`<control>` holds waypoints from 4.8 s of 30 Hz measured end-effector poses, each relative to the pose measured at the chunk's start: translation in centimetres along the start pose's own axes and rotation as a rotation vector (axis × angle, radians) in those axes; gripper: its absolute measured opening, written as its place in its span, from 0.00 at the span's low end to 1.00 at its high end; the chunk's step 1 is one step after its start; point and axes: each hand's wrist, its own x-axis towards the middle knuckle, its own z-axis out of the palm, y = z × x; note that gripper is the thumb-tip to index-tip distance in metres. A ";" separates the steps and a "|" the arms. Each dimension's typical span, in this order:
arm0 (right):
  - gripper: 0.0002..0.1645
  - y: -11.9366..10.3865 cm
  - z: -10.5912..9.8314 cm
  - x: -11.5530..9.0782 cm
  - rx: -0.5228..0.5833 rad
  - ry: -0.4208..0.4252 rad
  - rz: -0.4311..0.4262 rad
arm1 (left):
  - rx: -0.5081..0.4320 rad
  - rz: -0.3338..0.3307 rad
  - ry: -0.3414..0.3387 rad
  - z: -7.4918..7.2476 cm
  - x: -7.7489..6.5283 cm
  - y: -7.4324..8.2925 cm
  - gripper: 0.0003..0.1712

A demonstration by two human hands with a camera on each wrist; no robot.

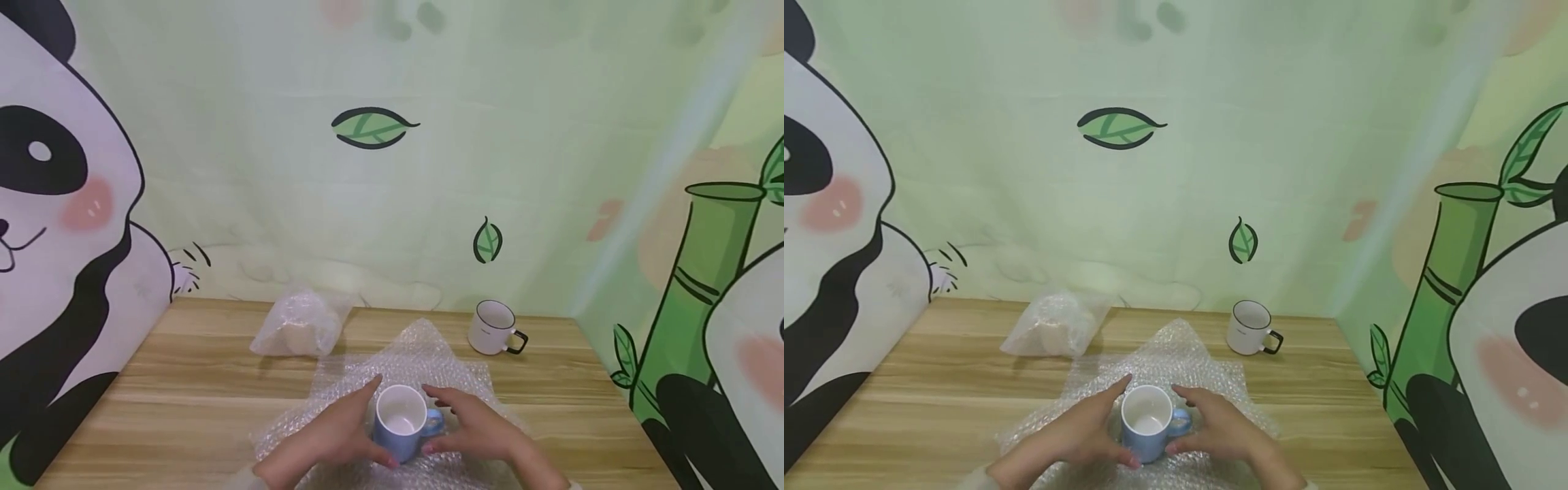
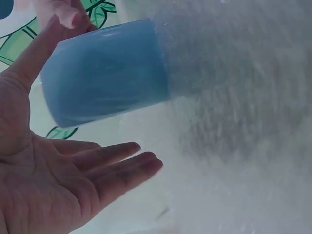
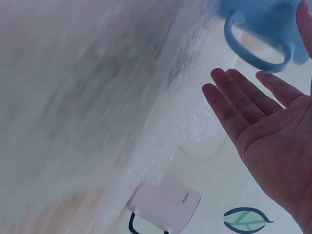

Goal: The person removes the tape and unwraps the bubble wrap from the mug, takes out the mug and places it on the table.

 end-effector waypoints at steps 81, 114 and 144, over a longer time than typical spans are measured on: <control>0.37 -2.5 -5.4 11.4 0.111 0.214 -0.026 | -0.372 0.006 0.307 -6.2 10.1 0.2 0.51; 0.30 2.7 -1.6 18.0 0.066 0.332 -0.038 | -0.317 -0.119 0.584 -2.1 16.3 -3.8 0.47; 0.39 5.8 -2.3 16.9 -0.006 0.302 0.166 | -0.427 -0.097 0.513 0.8 19.0 -3.9 0.47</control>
